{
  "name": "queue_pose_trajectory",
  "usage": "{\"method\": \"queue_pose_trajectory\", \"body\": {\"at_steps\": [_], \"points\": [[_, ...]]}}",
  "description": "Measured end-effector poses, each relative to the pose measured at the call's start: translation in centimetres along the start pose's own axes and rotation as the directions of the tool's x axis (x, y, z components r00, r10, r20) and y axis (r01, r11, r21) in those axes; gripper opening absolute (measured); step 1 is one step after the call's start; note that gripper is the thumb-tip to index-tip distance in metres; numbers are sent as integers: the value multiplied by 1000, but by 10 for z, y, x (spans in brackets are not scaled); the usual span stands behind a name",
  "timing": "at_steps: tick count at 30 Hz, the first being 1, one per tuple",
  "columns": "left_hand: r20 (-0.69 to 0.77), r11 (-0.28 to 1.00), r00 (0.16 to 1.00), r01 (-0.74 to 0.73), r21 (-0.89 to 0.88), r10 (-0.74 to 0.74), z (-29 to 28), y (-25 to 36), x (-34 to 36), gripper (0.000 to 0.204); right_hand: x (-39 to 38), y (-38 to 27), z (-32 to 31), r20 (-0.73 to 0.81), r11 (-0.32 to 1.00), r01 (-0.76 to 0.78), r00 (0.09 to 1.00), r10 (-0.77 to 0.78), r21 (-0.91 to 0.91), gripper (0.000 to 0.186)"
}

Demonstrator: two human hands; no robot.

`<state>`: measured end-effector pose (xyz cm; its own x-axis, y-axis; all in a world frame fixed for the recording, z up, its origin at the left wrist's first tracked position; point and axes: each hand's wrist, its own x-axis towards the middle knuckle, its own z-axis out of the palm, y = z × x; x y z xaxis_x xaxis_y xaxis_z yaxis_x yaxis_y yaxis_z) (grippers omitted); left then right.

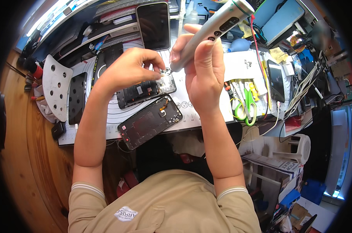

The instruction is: The person uses an electric screwdriver to remove screws from the internal chassis of a mobile phone and lifts a small circuit component from the device.

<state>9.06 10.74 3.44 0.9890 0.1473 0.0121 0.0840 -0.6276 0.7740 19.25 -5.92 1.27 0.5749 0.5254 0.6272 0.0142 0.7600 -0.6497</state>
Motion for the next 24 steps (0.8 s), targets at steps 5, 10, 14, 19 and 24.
{"method": "queue_pose_trajectory", "body": {"at_steps": [5, 10, 14, 19, 24], "points": [[44, 997, 996, -78, -12, 78, 1, 0, 0, 19, 7, 6, 5, 0, 998, -19, 1000, 19, 59, 56], [-20, 961, 999, -41, -274, 36, -3, 0, 2, 13, 22, 2, 5, -34, 986, 63, 998, -59, 153, 64], [-107, 888, 990, -131, -440, 93, -6, 1, 1, 11, 32, -6, 7, -46, 958, 140, 990, -133, 250, 68], [-141, 868, 984, -160, -471, 105, -4, 1, 2, 11, 36, -4, 2, 18, 967, 123, 991, -130, 224, 67], [-227, 946, 965, -193, -260, 135, -1, 4, 1, 12, 35, -1, 5, 36, 983, 129, 990, -135, 130, 69]]}}
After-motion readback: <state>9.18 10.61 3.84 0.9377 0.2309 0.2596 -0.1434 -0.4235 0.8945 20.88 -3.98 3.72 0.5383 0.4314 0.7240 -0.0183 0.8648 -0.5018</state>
